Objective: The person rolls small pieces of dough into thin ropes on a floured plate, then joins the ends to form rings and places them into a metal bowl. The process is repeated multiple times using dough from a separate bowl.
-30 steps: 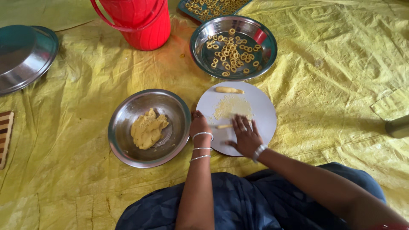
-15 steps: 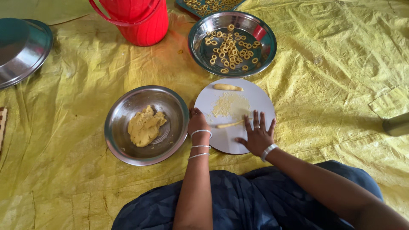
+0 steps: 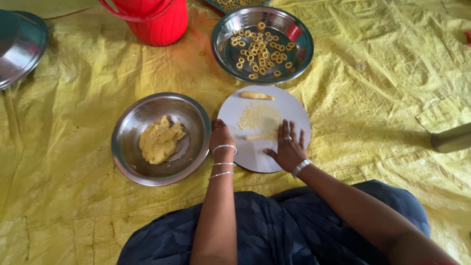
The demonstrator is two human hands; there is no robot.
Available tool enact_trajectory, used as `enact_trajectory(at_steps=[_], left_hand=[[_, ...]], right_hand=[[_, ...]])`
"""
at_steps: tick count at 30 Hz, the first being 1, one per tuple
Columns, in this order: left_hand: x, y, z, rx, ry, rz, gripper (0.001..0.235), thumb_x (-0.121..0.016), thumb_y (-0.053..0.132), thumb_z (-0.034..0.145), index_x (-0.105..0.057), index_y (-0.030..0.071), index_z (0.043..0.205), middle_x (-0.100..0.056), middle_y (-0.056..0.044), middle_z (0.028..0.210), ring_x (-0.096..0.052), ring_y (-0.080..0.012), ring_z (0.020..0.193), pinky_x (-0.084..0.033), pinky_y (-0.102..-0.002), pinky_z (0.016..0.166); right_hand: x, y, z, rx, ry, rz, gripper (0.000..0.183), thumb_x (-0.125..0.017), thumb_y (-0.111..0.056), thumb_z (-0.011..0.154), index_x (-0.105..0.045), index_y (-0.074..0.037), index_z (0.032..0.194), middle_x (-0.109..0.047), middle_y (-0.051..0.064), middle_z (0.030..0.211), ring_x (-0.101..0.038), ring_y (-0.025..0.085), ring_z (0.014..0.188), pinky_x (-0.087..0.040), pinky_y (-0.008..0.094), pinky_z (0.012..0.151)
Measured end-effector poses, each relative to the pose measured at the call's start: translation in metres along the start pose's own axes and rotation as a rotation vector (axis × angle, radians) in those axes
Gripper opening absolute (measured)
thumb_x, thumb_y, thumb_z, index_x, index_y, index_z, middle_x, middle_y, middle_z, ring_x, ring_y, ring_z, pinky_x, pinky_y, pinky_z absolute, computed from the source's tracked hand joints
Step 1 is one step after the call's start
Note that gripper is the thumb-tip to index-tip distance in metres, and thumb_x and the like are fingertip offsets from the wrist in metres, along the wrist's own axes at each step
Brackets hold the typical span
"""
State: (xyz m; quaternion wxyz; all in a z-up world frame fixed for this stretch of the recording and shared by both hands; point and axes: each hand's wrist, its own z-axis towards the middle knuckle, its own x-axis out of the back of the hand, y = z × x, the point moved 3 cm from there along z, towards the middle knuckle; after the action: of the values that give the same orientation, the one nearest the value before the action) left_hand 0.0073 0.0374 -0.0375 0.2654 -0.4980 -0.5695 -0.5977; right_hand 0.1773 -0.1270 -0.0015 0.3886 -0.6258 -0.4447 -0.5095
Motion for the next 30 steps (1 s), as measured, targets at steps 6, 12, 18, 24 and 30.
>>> enact_trajectory(at_steps=[6,12,18,24,30], left_hand=[[0.022,0.004,-0.014,0.058,-0.171,0.001,0.115,-0.095,0.005,0.062,-0.026,0.0,0.154,-0.032,-0.019,0.161,-0.058,-0.0357,0.126,-0.054,-0.04,0.1],[0.004,-0.001,-0.002,0.003,0.016,0.028,0.09,-0.076,0.0,0.087,-0.026,-0.001,0.162,-0.037,-0.023,0.164,-0.065,-0.0389,0.118,-0.059,-0.043,0.093],[-0.015,0.026,-0.009,0.054,0.188,0.101,0.042,-0.046,0.015,0.106,-0.044,0.003,0.146,-0.039,-0.023,0.157,-0.034,-0.0402,0.148,-0.029,-0.054,0.12],[-0.032,0.117,-0.07,-0.568,0.11,0.244,0.089,-0.056,0.048,0.085,-0.03,0.003,0.157,-0.025,-0.02,0.165,-0.018,-0.0342,0.154,-0.016,-0.048,0.125],[-0.022,0.12,-0.031,-0.658,0.047,0.204,0.104,-0.056,0.069,0.086,-0.022,0.002,0.158,-0.015,-0.017,0.168,-0.011,-0.0313,0.156,-0.008,-0.046,0.127]], right_hand=[[-0.004,-0.025,0.002,0.121,-0.018,0.036,0.105,-0.048,-0.069,0.093,-0.012,0.005,0.158,-0.004,0.025,0.167,-0.001,0.038,0.155,-0.007,0.055,0.122],[0.0,-0.019,0.028,0.132,0.109,0.069,0.101,-0.048,-0.066,0.095,-0.016,0.005,0.158,-0.012,0.022,0.168,-0.01,0.037,0.156,-0.009,0.056,0.123],[-0.011,0.03,0.053,0.041,-0.069,0.606,0.074,-0.051,-0.052,0.106,-0.038,0.01,0.143,-0.038,0.032,0.148,-0.031,0.046,0.137,-0.032,0.055,0.115],[0.038,0.161,0.075,-0.301,0.64,0.906,0.051,-0.046,-0.042,0.108,-0.056,-0.008,0.145,-0.058,0.019,0.147,-0.052,0.031,0.138,-0.04,0.035,0.112],[0.048,0.189,0.073,-0.4,0.589,1.546,0.061,-0.04,-0.057,0.103,-0.06,-0.015,0.142,-0.058,0.01,0.151,-0.047,0.023,0.147,-0.033,0.051,0.117]])
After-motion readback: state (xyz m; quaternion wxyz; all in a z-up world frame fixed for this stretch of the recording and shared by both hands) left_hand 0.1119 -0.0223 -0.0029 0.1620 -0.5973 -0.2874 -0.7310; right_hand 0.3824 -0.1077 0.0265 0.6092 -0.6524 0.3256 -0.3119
